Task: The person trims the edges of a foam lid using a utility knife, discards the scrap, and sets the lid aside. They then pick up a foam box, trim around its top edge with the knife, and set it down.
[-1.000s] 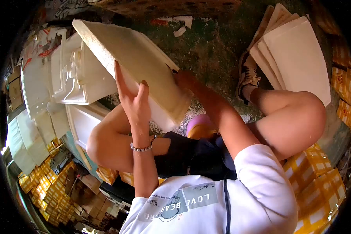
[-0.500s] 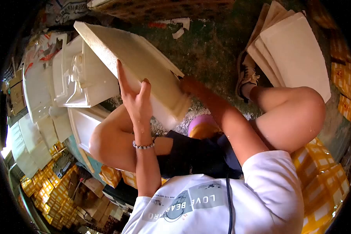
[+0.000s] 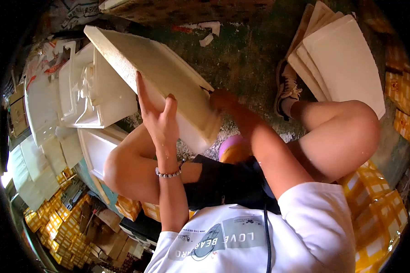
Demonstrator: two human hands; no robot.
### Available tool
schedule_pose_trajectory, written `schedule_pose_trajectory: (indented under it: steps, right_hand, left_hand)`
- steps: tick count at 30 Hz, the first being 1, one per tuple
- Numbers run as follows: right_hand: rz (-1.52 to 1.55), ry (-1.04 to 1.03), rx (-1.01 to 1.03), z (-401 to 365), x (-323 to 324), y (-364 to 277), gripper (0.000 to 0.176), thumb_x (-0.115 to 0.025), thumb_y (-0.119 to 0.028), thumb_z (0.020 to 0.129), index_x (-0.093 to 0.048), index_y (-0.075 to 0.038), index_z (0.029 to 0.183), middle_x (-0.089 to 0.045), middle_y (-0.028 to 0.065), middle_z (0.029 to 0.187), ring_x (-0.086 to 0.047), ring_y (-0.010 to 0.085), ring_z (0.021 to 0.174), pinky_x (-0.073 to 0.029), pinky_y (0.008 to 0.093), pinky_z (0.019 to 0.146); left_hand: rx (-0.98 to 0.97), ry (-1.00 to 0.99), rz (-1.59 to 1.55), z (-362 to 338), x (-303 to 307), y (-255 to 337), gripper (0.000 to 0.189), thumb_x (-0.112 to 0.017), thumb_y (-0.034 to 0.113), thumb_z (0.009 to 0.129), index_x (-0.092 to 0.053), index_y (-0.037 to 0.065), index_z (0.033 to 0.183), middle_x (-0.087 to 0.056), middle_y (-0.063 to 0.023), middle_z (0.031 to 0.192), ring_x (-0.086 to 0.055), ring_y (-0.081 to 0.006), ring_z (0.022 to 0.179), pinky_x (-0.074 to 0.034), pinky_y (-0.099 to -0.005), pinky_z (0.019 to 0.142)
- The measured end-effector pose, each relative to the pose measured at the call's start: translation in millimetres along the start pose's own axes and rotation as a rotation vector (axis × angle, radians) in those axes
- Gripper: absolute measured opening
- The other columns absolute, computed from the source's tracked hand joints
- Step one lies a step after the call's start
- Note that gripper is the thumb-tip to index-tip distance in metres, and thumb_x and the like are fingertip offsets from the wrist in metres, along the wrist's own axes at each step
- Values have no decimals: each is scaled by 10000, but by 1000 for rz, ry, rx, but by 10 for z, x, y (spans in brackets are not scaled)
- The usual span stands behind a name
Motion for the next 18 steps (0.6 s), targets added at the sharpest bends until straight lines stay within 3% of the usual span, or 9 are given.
schedule_pose_trajectory:
  steps: [4,6,7,9,13,15,16,18]
  right_hand:
    - [176,58,-115,39,-42,169,241,-710,-198,859,-766,23,940,-730,209,835,-726,352,724,-580,502,669]
    - [-167,-219,117,-182,-92,-57,249,-685,-186,871,-759,23,984,-726,227,845,-724,358,748,-572,501,682]
    - [-166,-228,115,-242,-120,-103,249,-685,-186,871,-759,23,984,-726,227,845,-724,358,748,-572,501,682]
    - [-65,-219,33,-244,-391,-44,296,-701,-238,873,-759,4,1033,-734,220,917,-726,357,812,-574,497,727]
    - [57,-158,-84,-45,-518,281,372,-726,-315,875,-760,-25,1107,-747,208,1027,-729,356,908,-577,492,794]
    - [350,95,124,-250,-312,290,301,-614,-245,904,-722,24,981,-719,213,820,-695,325,678,-551,486,642]
    - [358,88,125,-290,-293,234,301,-614,-245,904,-722,24,981,-719,213,820,-695,325,678,-551,486,642]
    - [435,-222,-210,-571,-68,229,307,-571,-245,931,-719,18,989,-704,211,789,-672,299,619,-531,493,609]
  left_hand:
    - [-9,26,32,-34,46,22,863,-643,166,788,-359,112,1601,-552,-232,1364,-609,-366,1185,-476,-418,1032]
    - [-17,28,19,-18,51,26,864,-646,172,784,-364,116,1599,-566,-226,1337,-609,-367,1178,-480,-419,1021]
    - [-8,26,17,-35,52,27,864,-646,172,784,-364,116,1599,-566,-226,1337,-609,-367,1178,-480,-419,1021]
    - [142,-15,-16,-69,11,-31,867,-647,174,780,-369,126,1599,-576,-225,1311,-608,-366,1165,-482,-424,1009]
    - [51,2,0,-26,8,-1,865,-644,171,779,-372,131,1599,-575,-224,1309,-607,-362,1153,-485,-424,997]
    - [21,20,0,-32,36,-19,866,-643,171,777,-373,129,1599,-573,-225,1314,-608,-357,1149,-486,-419,992]
    - [28,16,6,-54,42,-31,866,-643,171,777,-373,129,1599,-573,-225,1314,-608,-357,1149,-486,-419,992]
    - [13,15,18,-19,15,-20,866,-640,168,778,-371,127,1600,-568,-226,1319,-606,-355,1151,-485,-415,992]
Point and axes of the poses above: each hand's wrist, its own z-axis towards the middle knuckle, its own x-axis out of the back of the hand, y = z × x, the point moved 10 cm from there along z, towards the middle knuckle
